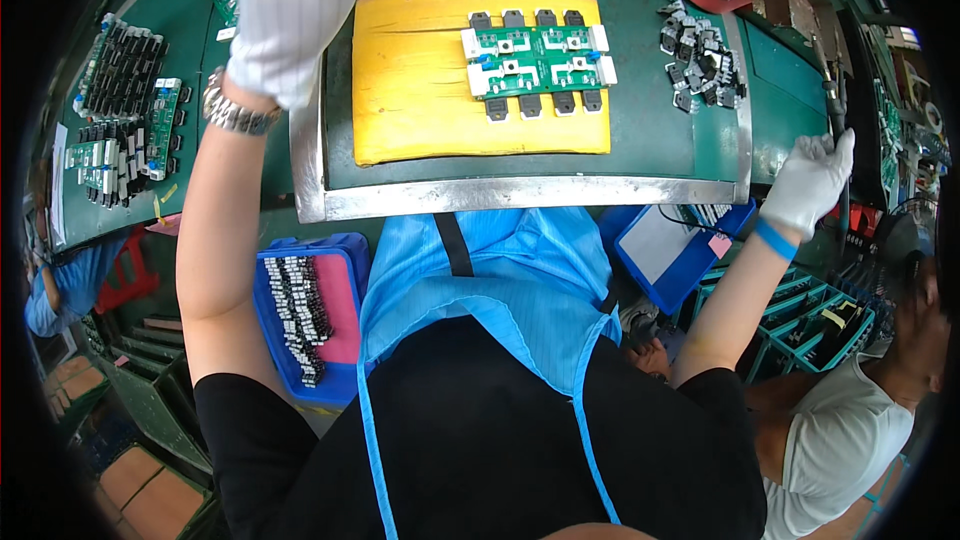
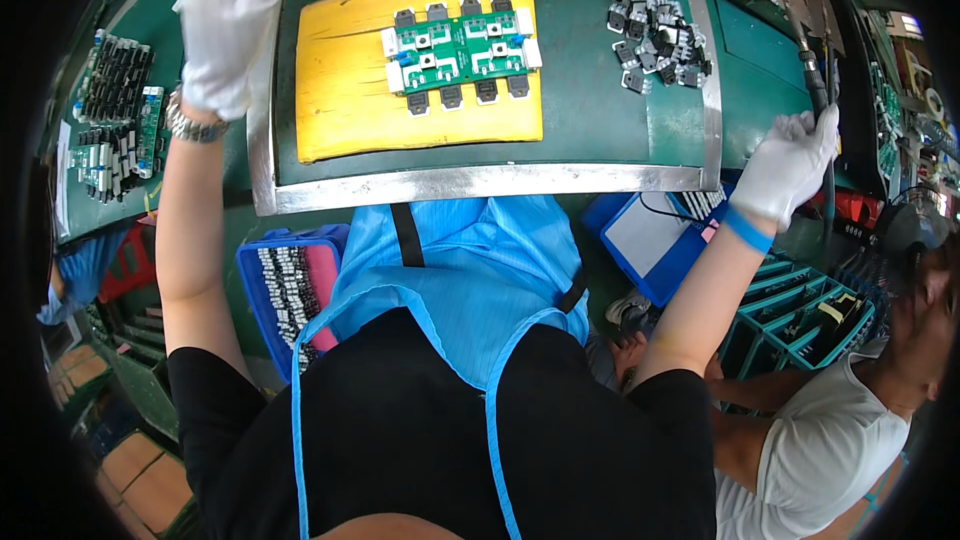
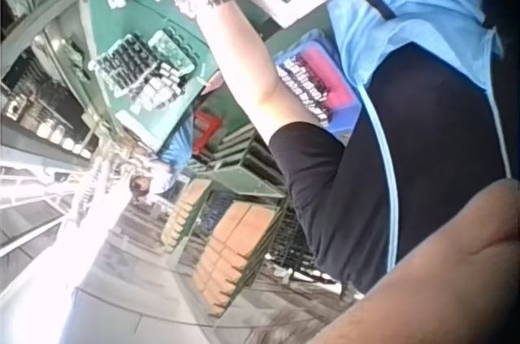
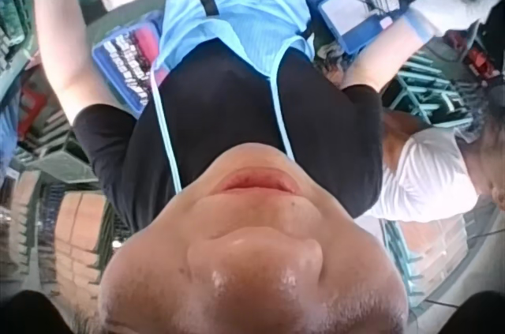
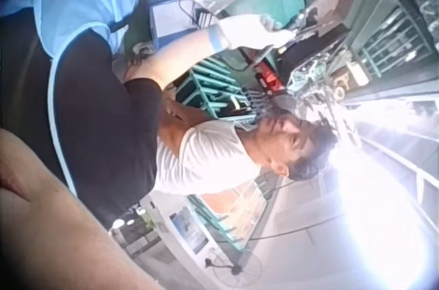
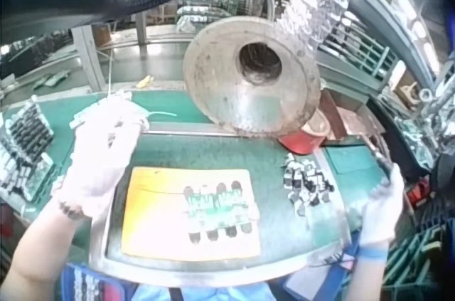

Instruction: The person solders components onto a circuit board with a soldering iron and solder wire, moves the board aside, inserts electronic components into another circuit board by hand, and solders them in place with the soldering iron.

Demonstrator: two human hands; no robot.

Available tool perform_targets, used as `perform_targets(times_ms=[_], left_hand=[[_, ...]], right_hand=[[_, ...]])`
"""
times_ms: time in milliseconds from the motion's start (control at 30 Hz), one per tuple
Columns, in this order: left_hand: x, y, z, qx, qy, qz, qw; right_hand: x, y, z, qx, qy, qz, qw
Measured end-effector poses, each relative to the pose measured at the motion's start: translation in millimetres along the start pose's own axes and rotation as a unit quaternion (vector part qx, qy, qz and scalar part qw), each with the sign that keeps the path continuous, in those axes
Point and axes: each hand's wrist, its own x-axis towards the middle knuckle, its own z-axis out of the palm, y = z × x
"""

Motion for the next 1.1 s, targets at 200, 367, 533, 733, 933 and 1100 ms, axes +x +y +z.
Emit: perform_targets(times_ms=[200, 367, 533, 733, 933, 1100], left_hand=[[-30, 58, -16, 0.020, -0.194, 0.299, 0.934], [-73, 92, -2, 0.104, -0.088, 0.342, 0.930], [-70, 83, -2, 0.073, -0.079, 0.324, 0.940], [-30, 51, -31, 0.043, -0.085, 0.202, 0.975], [-81, 66, -50, -0.037, -0.159, -0.106, 0.981], [-108, 79, -48, -0.023, -0.264, -0.186, 0.946]], right_hand=[[-141, -57, 49, -0.004, -0.286, -0.019, 0.958], [-188, -56, 89, -0.006, -0.433, -0.160, 0.887], [-202, -69, 83, -0.079, -0.426, -0.143, 0.890], [-177, -51, 61, -0.094, -0.337, -0.224, 0.910], [-106, -48, 67, -0.216, -0.166, -0.160, 0.949], [-62, -20, 86, -0.328, -0.265, -0.335, 0.843]])
